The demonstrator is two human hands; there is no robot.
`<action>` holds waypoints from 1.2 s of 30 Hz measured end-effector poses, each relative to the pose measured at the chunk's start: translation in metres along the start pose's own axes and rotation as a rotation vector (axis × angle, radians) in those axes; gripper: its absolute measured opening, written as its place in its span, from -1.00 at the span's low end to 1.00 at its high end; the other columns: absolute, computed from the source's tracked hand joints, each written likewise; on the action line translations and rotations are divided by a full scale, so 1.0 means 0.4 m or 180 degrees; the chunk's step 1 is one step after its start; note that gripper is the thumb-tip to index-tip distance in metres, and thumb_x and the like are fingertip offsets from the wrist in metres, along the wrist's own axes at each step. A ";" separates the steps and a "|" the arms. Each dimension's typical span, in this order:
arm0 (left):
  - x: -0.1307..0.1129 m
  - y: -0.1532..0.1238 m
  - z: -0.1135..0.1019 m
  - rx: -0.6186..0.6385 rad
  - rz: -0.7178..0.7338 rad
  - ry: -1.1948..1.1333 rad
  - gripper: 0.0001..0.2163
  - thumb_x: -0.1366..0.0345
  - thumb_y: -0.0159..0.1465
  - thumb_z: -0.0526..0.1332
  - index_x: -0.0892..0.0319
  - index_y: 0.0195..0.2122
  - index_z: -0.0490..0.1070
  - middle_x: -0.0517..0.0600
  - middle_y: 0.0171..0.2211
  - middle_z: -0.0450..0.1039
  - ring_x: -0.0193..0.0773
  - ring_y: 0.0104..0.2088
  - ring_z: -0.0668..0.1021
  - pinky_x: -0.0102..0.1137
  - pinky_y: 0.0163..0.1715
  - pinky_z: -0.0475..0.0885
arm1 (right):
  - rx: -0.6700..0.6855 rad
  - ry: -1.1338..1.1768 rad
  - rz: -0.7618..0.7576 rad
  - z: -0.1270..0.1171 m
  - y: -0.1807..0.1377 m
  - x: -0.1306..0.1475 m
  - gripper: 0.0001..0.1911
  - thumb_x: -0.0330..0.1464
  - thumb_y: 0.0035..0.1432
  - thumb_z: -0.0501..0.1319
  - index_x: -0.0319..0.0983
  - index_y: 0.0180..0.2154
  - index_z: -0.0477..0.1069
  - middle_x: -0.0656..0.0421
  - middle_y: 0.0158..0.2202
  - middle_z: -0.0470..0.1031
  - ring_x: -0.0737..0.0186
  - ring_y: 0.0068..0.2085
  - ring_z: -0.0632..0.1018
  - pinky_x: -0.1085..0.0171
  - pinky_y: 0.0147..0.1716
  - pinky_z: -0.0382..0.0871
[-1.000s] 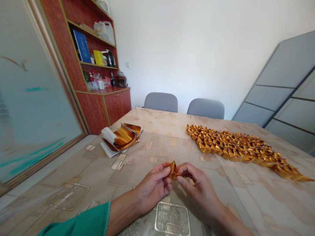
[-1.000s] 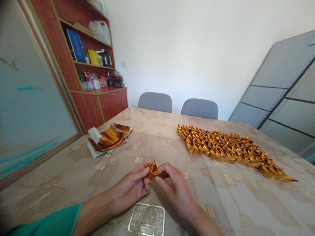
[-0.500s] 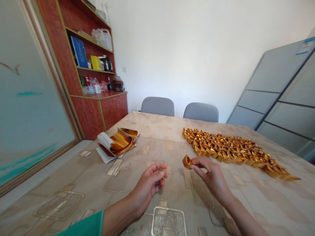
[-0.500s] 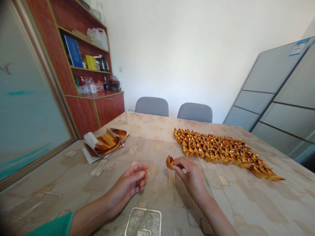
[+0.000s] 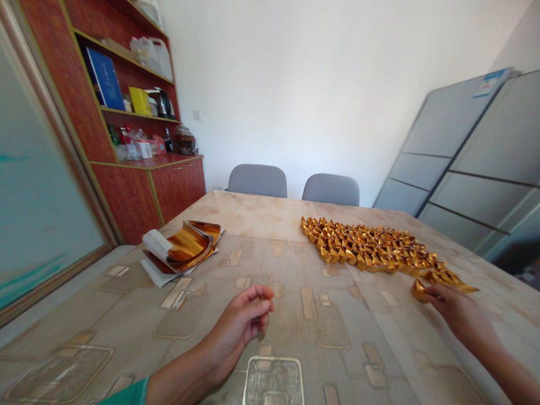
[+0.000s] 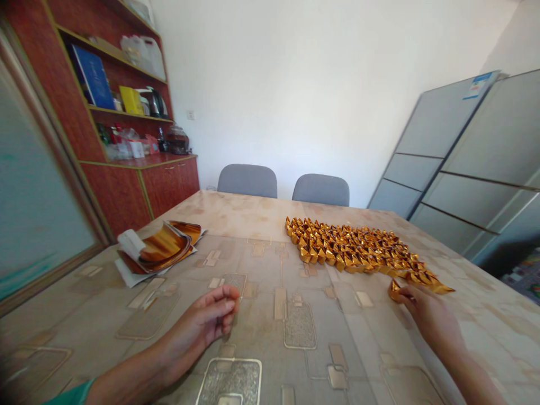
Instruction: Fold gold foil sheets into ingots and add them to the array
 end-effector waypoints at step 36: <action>-0.296 0.008 -0.175 -0.1559 0.2790 0.4456 -0.80 0.34 0.21 0.10 0.18 -0.24 0.51 0.09 -0.13 0.56 -0.05 -0.05 0.52 -0.23 0.03 0.32 | -0.0356 0.1480 -0.0701 -0.036 0.064 0.521 -0.72 -0.18 0.22 0.11 -0.18 -0.39 0.49 0.09 -0.34 0.59 0.09 -0.30 0.57 0.21 -0.29 0.38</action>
Point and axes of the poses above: each hand's wrist, its own y-axis towards the middle knuckle, its own z-axis out of the palm, x = y × z, the point moved 2 cm from there along y, towards the middle knuckle
